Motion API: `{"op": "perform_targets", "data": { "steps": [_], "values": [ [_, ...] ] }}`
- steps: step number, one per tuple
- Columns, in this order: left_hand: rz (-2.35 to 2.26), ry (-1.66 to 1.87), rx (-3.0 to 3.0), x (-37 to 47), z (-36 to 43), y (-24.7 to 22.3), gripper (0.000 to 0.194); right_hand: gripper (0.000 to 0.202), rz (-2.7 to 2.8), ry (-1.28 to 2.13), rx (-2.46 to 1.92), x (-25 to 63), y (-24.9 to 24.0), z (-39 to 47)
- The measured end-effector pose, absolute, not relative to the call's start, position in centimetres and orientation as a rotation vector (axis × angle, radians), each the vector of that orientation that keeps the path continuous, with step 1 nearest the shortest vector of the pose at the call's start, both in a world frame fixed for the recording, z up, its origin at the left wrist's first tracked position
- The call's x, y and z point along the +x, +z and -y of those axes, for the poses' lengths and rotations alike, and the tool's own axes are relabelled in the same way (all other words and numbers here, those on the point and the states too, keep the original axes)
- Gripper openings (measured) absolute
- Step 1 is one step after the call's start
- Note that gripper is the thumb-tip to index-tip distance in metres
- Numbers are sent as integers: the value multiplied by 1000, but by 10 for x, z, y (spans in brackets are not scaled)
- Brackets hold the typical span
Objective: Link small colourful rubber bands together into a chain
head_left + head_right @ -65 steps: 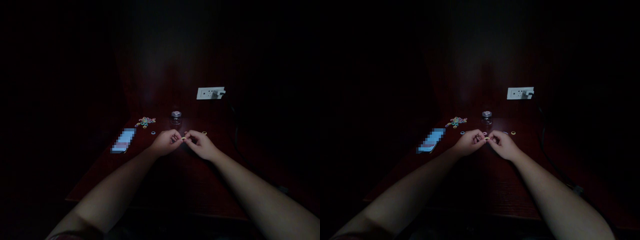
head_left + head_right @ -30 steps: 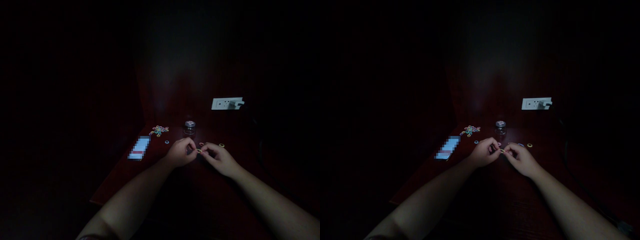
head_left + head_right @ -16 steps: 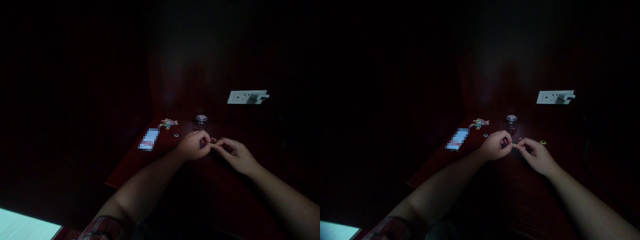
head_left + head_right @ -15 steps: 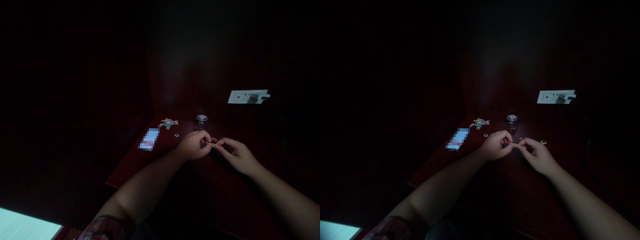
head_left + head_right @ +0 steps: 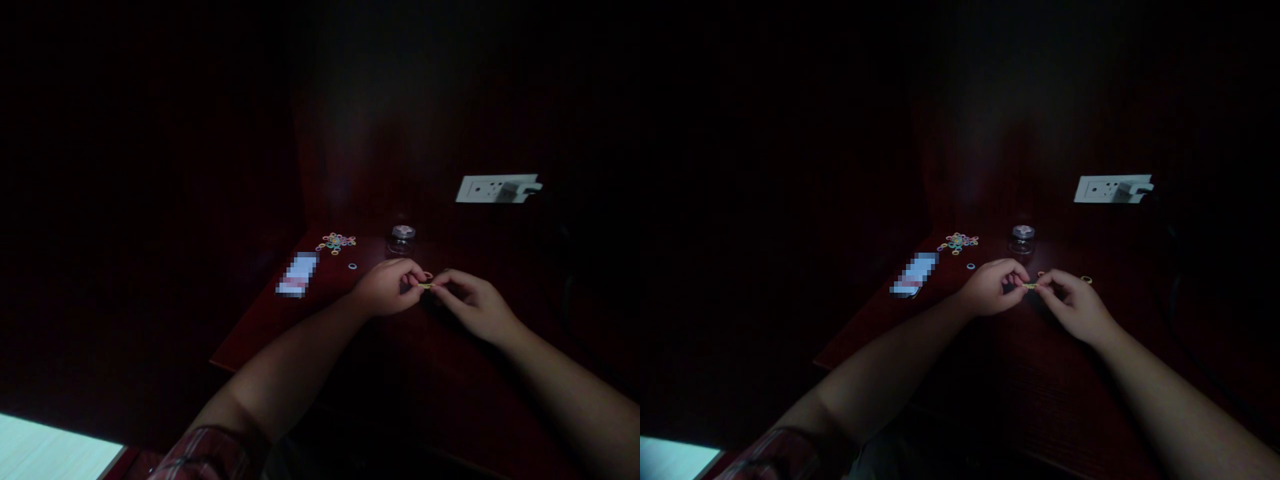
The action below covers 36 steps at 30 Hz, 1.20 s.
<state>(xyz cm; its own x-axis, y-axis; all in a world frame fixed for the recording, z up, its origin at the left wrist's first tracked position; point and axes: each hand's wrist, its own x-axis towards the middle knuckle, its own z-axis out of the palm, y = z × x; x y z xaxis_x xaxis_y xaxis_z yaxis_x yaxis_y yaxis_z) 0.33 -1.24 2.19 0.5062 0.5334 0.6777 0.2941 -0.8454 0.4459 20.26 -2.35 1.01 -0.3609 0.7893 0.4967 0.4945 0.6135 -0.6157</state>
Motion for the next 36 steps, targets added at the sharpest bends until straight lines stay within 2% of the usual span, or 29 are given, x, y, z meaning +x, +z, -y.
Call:
{"op": "perform_targets", "data": {
  "steps": [36],
  "values": [
    [-911, 1143, 2339, 5, 8, 16, 13, 15, 2048, 388, -1000, 203, 15, 24]
  ]
}}
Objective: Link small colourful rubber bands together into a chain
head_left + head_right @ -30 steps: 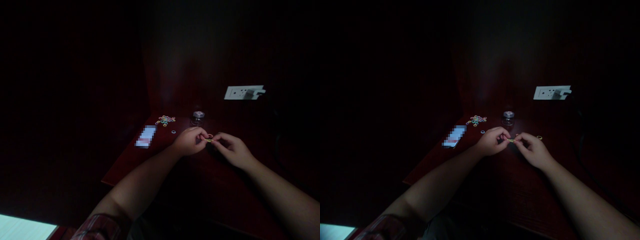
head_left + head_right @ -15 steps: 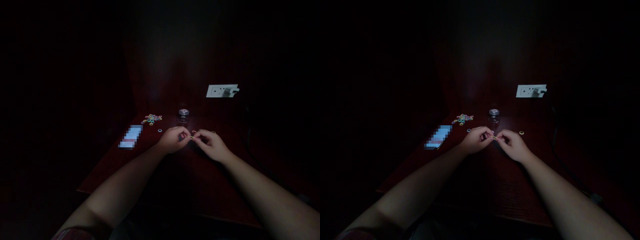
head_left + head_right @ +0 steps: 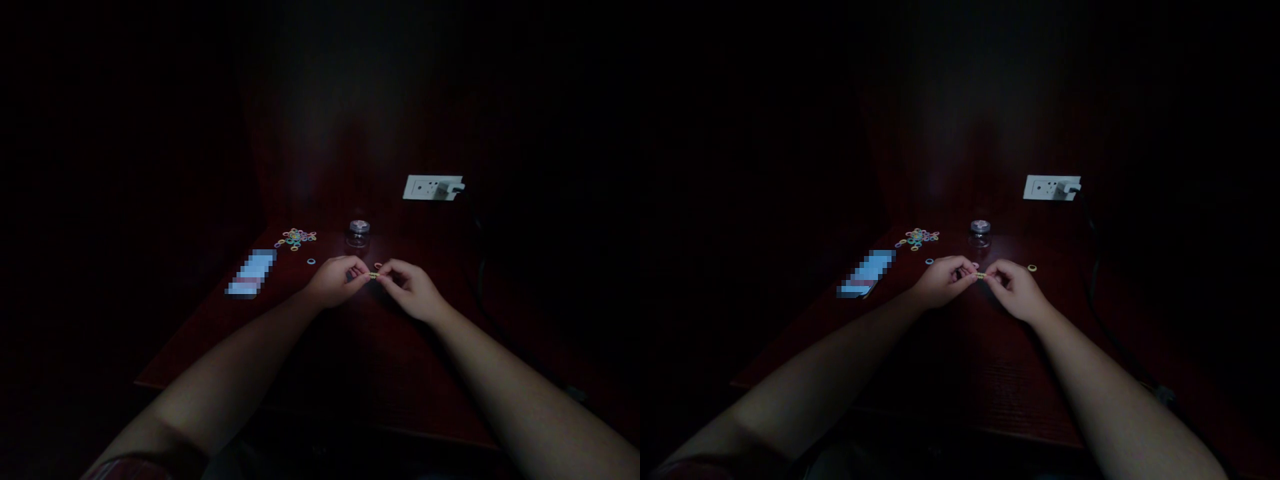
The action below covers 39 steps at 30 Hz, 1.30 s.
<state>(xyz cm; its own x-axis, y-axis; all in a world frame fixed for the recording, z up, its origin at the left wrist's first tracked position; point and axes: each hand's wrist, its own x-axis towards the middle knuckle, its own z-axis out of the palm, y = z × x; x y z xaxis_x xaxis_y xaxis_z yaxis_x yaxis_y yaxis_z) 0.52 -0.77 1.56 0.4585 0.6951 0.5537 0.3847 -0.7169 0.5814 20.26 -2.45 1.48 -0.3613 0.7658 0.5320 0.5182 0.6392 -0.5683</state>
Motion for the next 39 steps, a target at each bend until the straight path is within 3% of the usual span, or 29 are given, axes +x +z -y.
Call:
{"op": "perform_targets", "data": {
  "steps": [18, 39],
  "values": [
    [-902, 1157, 2113, 8, 2, 7, 16, 11, 2014, 470, -998, 202, 12, 26],
    [-735, 889, 2112, 8, 1, 5, 16, 13, 2038, 548, -995, 200, 10, 23]
  ]
}}
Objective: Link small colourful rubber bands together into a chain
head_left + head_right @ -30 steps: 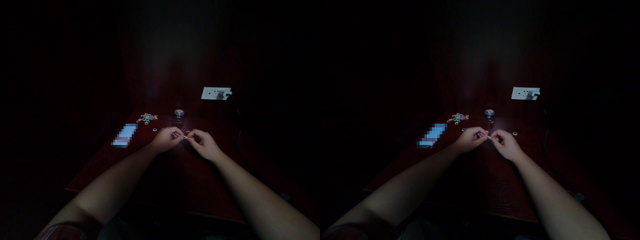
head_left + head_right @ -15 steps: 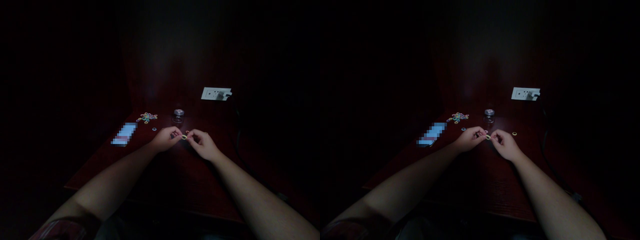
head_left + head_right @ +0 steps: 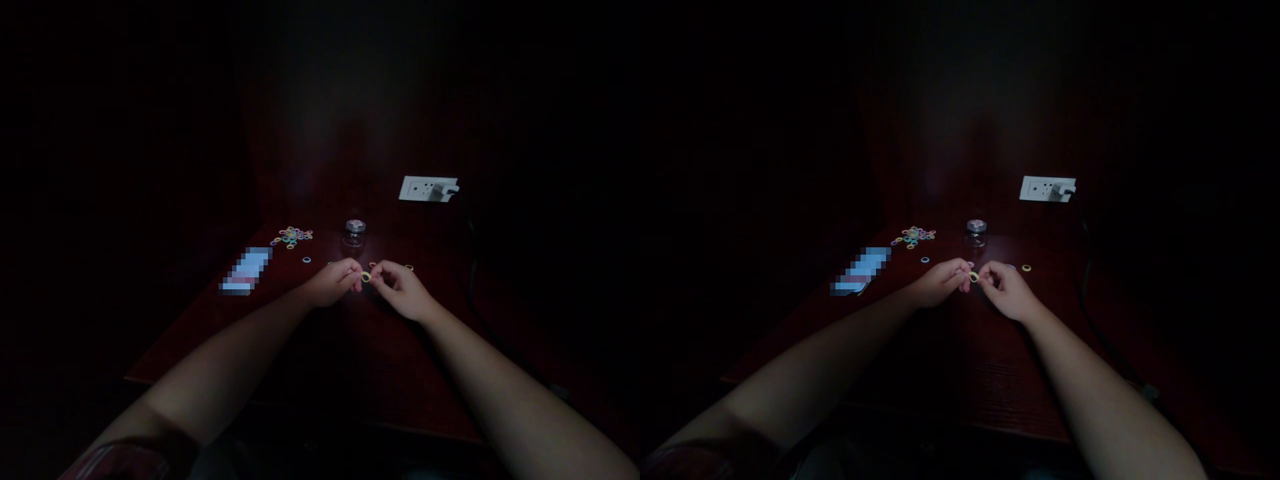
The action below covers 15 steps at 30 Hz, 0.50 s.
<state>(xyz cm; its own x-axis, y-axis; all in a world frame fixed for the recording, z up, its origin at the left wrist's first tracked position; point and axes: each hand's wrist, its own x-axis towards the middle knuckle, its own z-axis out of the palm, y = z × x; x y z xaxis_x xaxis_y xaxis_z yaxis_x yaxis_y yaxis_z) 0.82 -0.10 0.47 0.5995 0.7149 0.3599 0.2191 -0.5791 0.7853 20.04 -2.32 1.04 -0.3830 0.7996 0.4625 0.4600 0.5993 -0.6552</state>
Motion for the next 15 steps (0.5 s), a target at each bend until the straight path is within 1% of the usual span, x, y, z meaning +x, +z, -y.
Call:
{"op": "perform_targets", "data": {
  "steps": [6, 15],
  "values": [
    [-773, 786, 2091, 9, 5, 11, 16, 14, 2052, 554, -989, 200, 8, 22],
    [-609, 694, 2044, 4, 5, 6, 22, 16, 1967, 555, -1024, 208, 10, 16]
  ]
}}
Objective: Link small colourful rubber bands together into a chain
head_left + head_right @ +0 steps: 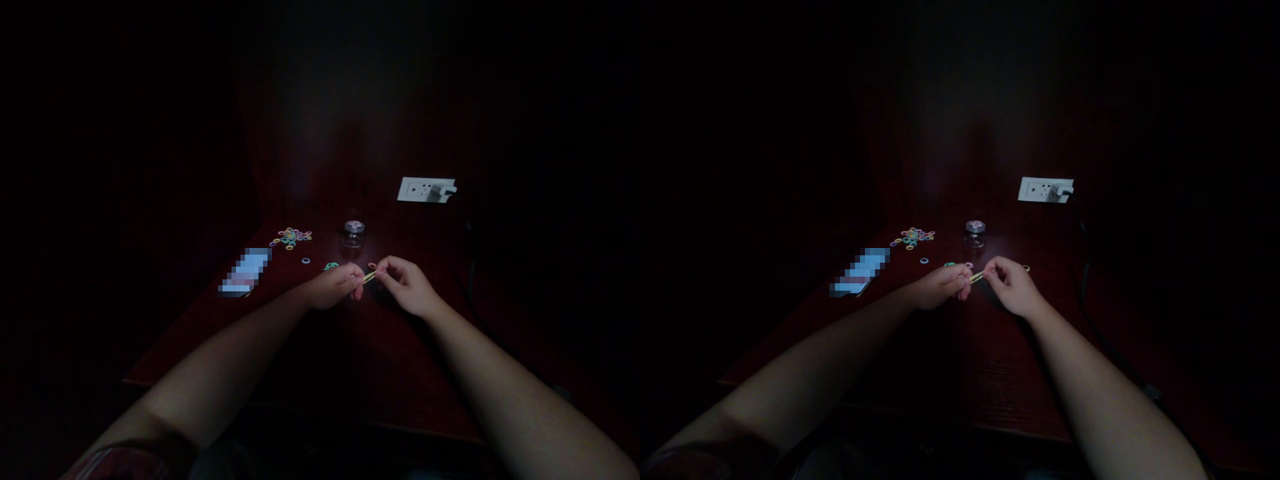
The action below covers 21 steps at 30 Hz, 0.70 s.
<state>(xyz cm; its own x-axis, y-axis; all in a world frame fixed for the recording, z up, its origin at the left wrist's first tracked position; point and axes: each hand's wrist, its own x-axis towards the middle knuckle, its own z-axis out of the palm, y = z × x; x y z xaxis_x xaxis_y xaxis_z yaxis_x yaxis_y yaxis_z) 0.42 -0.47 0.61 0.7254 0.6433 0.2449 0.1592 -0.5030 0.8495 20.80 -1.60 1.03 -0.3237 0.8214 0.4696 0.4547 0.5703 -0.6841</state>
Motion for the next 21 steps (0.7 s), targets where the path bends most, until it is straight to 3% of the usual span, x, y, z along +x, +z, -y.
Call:
{"op": "perform_targets", "data": {
  "steps": [8, 16, 21],
  "values": [
    [-614, 667, 2085, 6, 9, 11, 19, 17, 1970, 587, -1033, 209, 10, 16],
    [-656, 865, 1891, 14, 3, 0, 9, 16, 1998, 661, -992, 204, 6, 17],
    [-743, 896, 1979, 14, 3, 2, 13, 16, 1987, 701, -982, 204, 8, 18]
  ]
}}
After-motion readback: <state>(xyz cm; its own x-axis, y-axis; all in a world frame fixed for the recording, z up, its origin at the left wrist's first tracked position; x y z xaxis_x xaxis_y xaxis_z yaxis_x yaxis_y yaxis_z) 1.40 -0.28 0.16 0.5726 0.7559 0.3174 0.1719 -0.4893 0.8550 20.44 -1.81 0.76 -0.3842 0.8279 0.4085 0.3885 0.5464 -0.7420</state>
